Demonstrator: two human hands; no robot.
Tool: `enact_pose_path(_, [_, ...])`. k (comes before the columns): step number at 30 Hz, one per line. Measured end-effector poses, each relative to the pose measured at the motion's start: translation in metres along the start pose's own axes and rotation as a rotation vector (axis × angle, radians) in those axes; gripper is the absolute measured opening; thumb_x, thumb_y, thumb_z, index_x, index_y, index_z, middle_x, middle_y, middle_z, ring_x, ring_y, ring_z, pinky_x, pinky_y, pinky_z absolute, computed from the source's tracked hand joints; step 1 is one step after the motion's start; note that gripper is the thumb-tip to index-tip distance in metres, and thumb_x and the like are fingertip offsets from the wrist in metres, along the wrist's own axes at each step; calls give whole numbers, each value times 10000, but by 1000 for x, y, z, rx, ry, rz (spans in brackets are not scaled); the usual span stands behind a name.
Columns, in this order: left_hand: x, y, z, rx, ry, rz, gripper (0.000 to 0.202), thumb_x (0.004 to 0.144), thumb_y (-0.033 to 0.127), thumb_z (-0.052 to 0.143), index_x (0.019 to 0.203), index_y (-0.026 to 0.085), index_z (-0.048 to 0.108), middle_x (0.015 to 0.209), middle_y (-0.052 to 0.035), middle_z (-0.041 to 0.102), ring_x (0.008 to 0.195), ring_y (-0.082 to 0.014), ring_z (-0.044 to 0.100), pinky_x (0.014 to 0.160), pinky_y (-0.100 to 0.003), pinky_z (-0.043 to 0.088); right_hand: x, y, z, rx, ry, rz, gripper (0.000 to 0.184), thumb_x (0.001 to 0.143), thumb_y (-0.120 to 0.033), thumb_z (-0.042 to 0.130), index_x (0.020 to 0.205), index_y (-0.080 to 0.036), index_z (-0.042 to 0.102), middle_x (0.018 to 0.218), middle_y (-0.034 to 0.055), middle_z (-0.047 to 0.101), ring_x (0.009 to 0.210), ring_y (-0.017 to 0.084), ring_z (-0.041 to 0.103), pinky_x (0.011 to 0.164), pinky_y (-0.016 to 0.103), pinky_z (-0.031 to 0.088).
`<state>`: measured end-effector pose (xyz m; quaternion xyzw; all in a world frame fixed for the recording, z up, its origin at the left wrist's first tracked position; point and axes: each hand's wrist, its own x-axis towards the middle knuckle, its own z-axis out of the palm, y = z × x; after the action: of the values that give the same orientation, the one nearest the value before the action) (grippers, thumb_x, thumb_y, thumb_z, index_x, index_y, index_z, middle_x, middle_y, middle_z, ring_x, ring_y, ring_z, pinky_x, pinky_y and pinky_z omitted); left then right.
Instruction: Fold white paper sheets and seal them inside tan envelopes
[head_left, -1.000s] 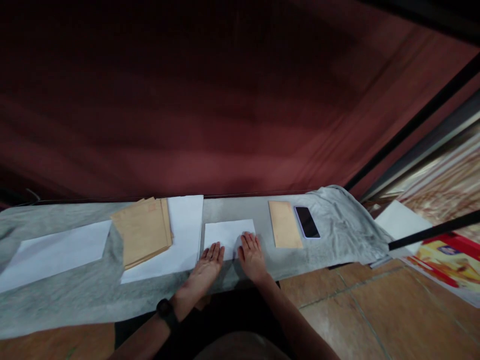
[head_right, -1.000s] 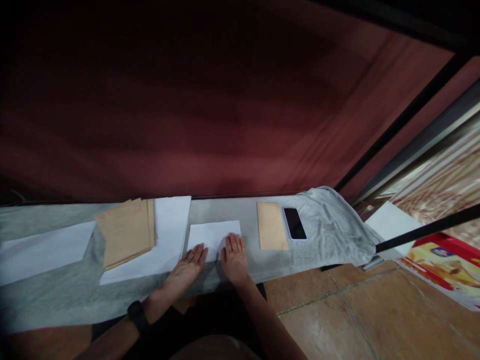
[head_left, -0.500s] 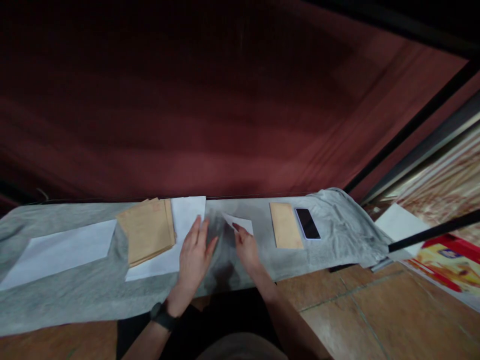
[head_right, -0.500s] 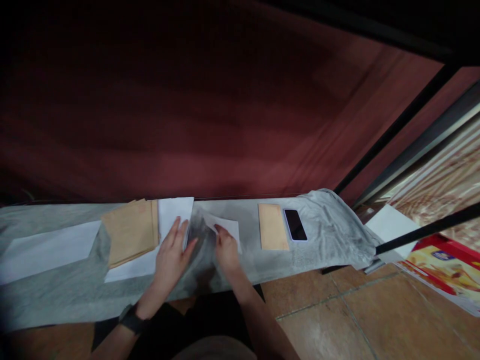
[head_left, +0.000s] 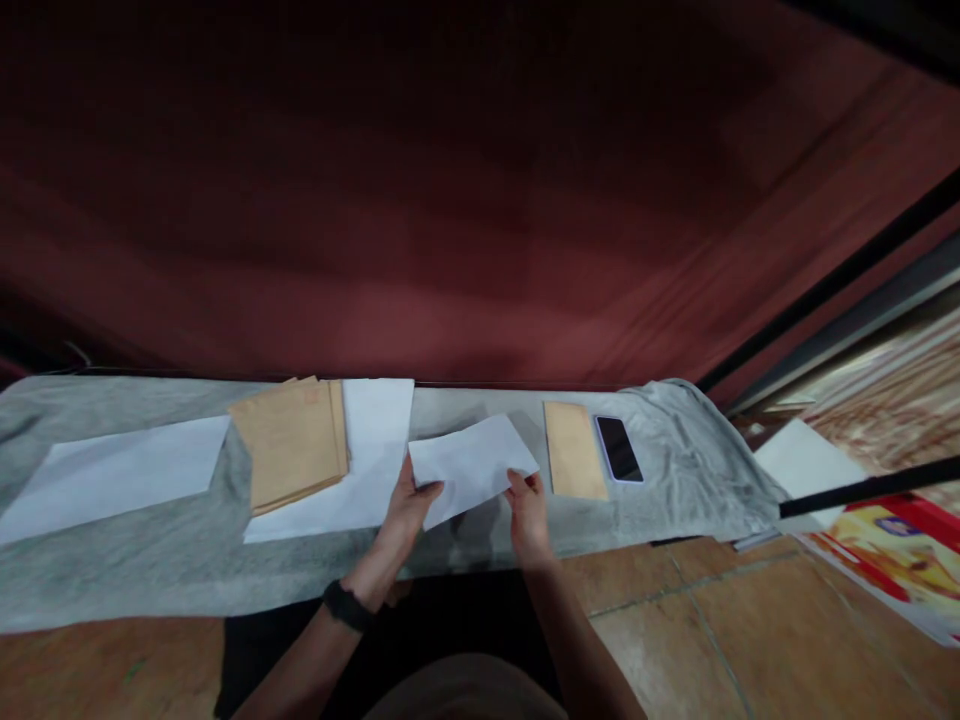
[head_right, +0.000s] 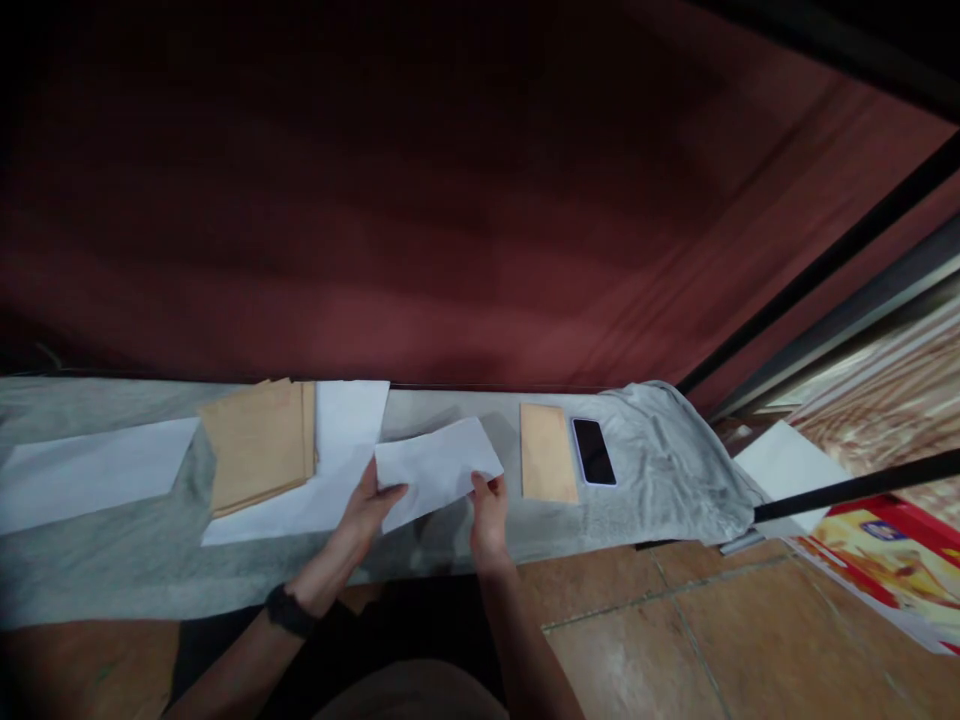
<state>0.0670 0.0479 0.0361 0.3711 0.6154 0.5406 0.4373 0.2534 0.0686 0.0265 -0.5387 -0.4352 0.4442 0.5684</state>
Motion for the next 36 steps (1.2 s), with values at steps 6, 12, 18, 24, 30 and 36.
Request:
enact_pose_path(6, [34, -3, -14, 655, -82, 195, 907, 779, 84, 591, 1622, 199, 276, 1335, -119, 691, 1160, -293, 700, 1007, -424, 565, -3, 39, -47, -471, 34, -132, 575, 917, -338, 475, 1453, -131, 491, 757, 2, 662, 668, 187, 650, 667, 302, 548])
enact_pose_path(12, [22, -23, -2, 756, 8, 256, 796, 814, 76, 541, 1583, 194, 372, 1288, -125, 627, 1131, -273, 681, 1005, -414, 571, -5, 32, -54, -886, 31, -339, 448, 969, -257, 412, 1361, -157, 604, 1066, 143, 696, 979, 274, 664, 880, 431, 560])
enact_pose_path(18, [16, -35, 0, 660, 101, 268, 682, 852, 140, 577, 1523, 173, 455, 1210, -119, 596, 1059, -257, 675, 1055, -467, 542, 5, 25, -10, -938, -218, -535, 454, 1017, -190, 382, 1434, -163, 559, 1452, 147, 586, 1367, 251, 514, 1133, 458, 458])
enact_pose_path(24, [4, -25, -5, 712, 131, 277, 605, 895, 174, 548, 1495, 155, 472, 1241, -144, 571, 1073, -262, 660, 1015, -471, 562, -3, 33, 26, -1125, -377, -547, 529, 1051, -284, 438, 1548, -103, 439, 1641, 168, 387, 1529, 291, 339, 1247, 495, 294])
enact_pose_path(30, [-25, -10, 29, 999, 89, 516, 540, 1011, 335, 470, 1512, 133, 462, 1552, -217, 453, 1475, -393, 376, 1192, -620, 344, 1, 41, 22, -1182, -448, -589, 569, 1049, -287, 414, 1587, -105, 373, 1665, 167, 333, 1553, 293, 291, 1259, 504, 261])
enact_pose_path(36, [-2, -32, 61, 1091, -169, 515, 601, 1047, 389, 363, 1566, 87, 380, 1621, -187, 413, 1539, -305, 325, 1259, -539, 266, 14, 42, 20, -1208, -494, -611, 593, 1018, -205, 430, 1603, -151, 354, 1671, 123, 338, 1543, 250, 316, 1280, 468, 225])
